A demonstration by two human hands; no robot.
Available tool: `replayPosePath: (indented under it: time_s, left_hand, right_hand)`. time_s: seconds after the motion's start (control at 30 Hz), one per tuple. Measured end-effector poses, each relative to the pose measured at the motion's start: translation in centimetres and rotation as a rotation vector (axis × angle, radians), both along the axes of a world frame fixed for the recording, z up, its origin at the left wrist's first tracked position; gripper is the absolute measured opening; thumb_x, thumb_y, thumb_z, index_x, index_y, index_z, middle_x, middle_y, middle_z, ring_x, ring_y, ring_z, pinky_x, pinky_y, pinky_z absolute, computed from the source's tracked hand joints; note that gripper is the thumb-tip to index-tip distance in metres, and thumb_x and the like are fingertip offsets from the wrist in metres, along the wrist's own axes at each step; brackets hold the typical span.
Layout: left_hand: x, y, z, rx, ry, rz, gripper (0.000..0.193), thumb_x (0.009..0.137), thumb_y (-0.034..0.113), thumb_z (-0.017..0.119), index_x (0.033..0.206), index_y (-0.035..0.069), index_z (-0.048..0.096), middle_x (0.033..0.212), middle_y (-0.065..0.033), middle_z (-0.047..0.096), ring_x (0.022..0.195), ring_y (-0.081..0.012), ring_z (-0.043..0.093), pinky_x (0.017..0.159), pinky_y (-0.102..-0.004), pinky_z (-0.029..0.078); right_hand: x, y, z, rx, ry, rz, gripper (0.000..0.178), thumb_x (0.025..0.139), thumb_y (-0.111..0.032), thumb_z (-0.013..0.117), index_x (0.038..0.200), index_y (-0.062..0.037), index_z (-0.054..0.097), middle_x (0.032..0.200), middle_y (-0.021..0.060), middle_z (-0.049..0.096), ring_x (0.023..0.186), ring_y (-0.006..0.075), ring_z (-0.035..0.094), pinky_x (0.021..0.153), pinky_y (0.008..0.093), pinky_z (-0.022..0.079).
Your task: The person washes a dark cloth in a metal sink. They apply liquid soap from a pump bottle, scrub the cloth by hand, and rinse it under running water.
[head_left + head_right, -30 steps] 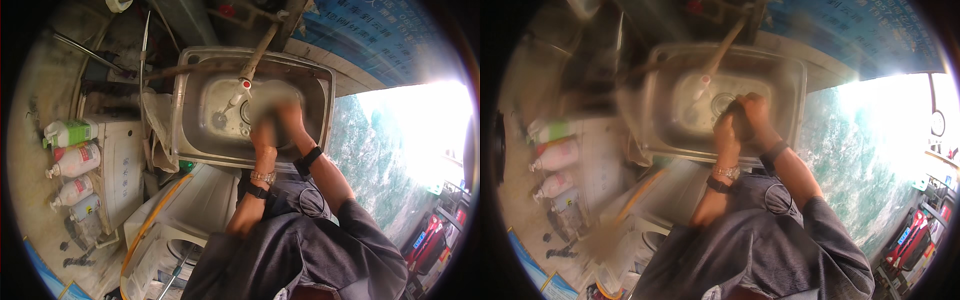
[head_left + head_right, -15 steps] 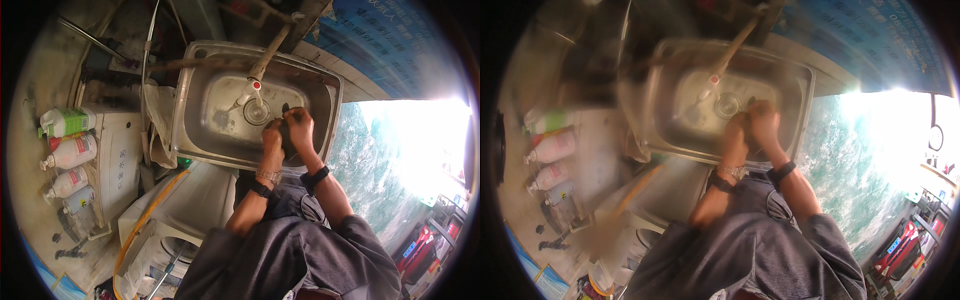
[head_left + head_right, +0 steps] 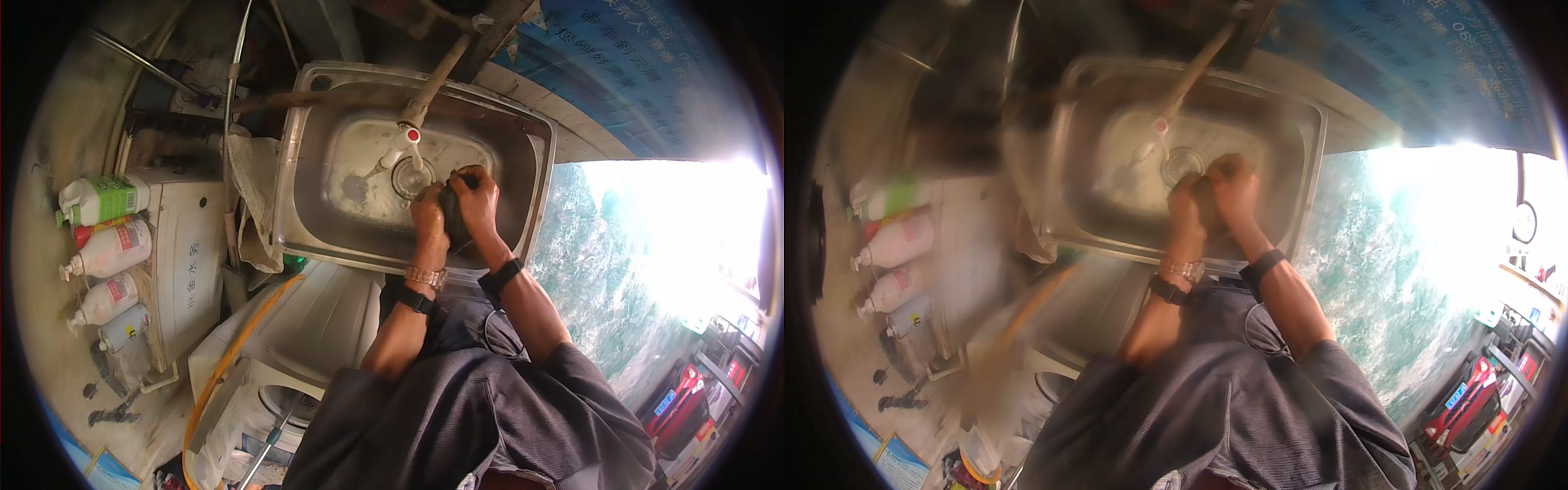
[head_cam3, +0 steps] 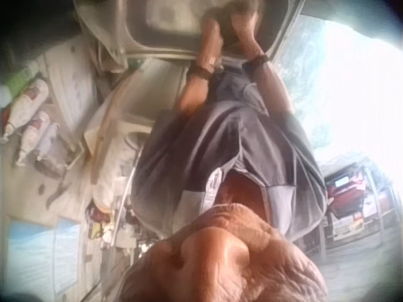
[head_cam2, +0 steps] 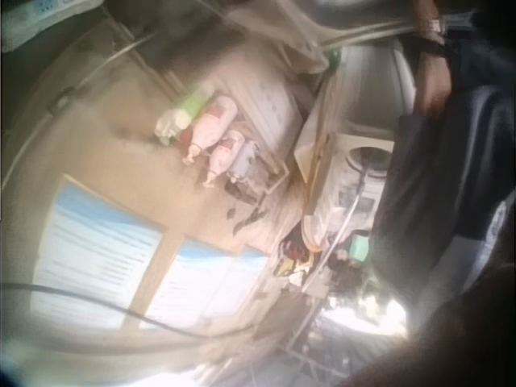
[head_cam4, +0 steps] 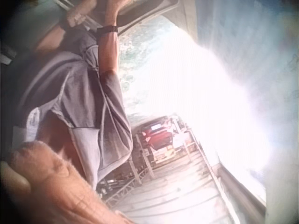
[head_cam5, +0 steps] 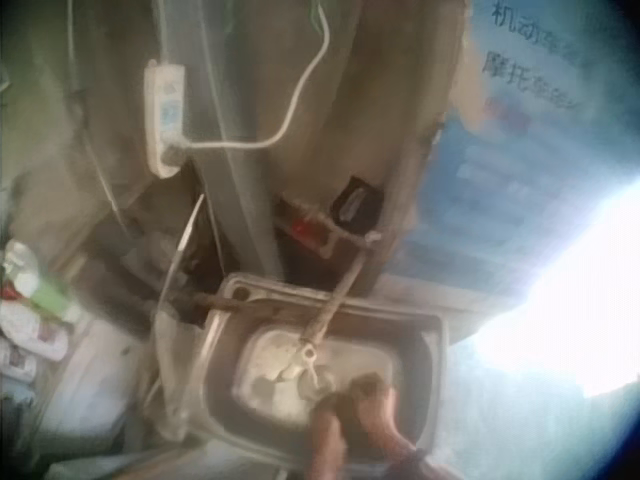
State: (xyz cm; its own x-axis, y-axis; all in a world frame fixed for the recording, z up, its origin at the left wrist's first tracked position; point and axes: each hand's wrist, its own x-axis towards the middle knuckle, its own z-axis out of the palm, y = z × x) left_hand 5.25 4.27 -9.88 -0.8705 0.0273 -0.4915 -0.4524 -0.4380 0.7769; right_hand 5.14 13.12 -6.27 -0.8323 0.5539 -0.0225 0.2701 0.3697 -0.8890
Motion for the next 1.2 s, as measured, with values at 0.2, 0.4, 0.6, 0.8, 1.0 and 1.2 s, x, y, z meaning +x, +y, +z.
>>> replayPosePath:
  time_s: [0.2, 0.4, 0.6, 0.8, 1.0, 1.2]
  left_hand:
    - [-0.8, -2.0, 3.2, 0.600, -0.225, 0.204, 0.017, 0.083, 0.018, 0.066, 0.094, 0.005, 0.066, 0.089, -0.0066, 0.067, 0.082, -0.0199, 0.064, 0.077, -0.0308, 0.052]
    - [-1.4, -3.0, 3.6, 0.648, -0.198, 0.106, 0.018, 0.084, 0.017, 0.065, 0.097, 0.005, 0.064, 0.093, -0.0082, 0.067, 0.087, -0.0215, 0.065, 0.080, -0.0338, 0.053]
    - [0.0, -2.4, 3.9, 0.471, -0.223, 0.152, 0.033, 0.089, 0.036, 0.064, 0.105, 0.007, 0.062, 0.100, -0.0075, 0.065, 0.095, -0.0202, 0.063, 0.084, -0.0345, 0.053]
    - [0.5, -2.7, 2.4, 0.483, -0.092, -0.259, 0.046, 0.093, 0.045, 0.056, 0.120, 0.009, 0.055, 0.110, -0.0084, 0.062, 0.100, -0.0221, 0.062, 0.087, -0.0378, 0.055]
    - [3.1, -3.0, 0.8, -0.148, 0.375, -0.195, 0.036, 0.098, 0.034, 0.049, 0.120, 0.007, 0.057, 0.111, -0.0072, 0.063, 0.100, -0.0183, 0.061, 0.089, -0.0342, 0.052]
    - [1.9, -0.9, -2.2, 0.413, -0.308, 0.157, 0.026, 0.096, 0.019, 0.046, 0.114, 0.004, 0.058, 0.109, -0.0081, 0.062, 0.096, -0.0212, 0.062, 0.086, -0.0356, 0.051]
  right_hand:
    - [1.2, 4.4, -1.8, -0.304, 0.059, 0.373, 0.025, 0.083, -0.013, 0.063, 0.103, 0.0020, 0.064, 0.108, 0.0126, 0.067, 0.098, 0.0191, 0.064, 0.086, 0.0308, 0.051]
    - [5.3, 4.1, -2.2, -0.186, 0.060, 0.619, 0.038, 0.077, -0.006, 0.067, 0.115, -0.0005, 0.060, 0.116, 0.0122, 0.062, 0.106, 0.0214, 0.059, 0.091, 0.0325, 0.048]
    - [3.3, 5.8, -1.9, 0.023, 0.051, 0.639, 0.049, 0.072, -0.001, 0.071, 0.119, -0.0016, 0.059, 0.120, 0.0116, 0.059, 0.111, 0.0234, 0.056, 0.093, 0.0335, 0.047]
    - [1.9, 3.2, 2.8, -0.196, 0.094, 0.612, 0.036, 0.063, -0.012, 0.077, 0.096, -0.0012, 0.066, 0.105, 0.0135, 0.062, 0.103, 0.0303, 0.059, 0.087, 0.0398, 0.049]
    - [5.1, -3.0, 5.9, 0.134, 0.188, 0.585, 0.025, 0.067, -0.018, 0.079, 0.082, -0.0016, 0.067, 0.088, 0.0141, 0.063, 0.083, 0.0332, 0.063, 0.074, 0.0358, 0.050]
    - [-1.8, -0.7, 2.2, -0.082, -0.410, -0.028, 0.023, 0.076, -0.018, 0.064, 0.091, 0.0002, 0.068, 0.092, 0.0220, 0.068, 0.083, 0.0333, 0.068, 0.073, 0.0370, 0.052]
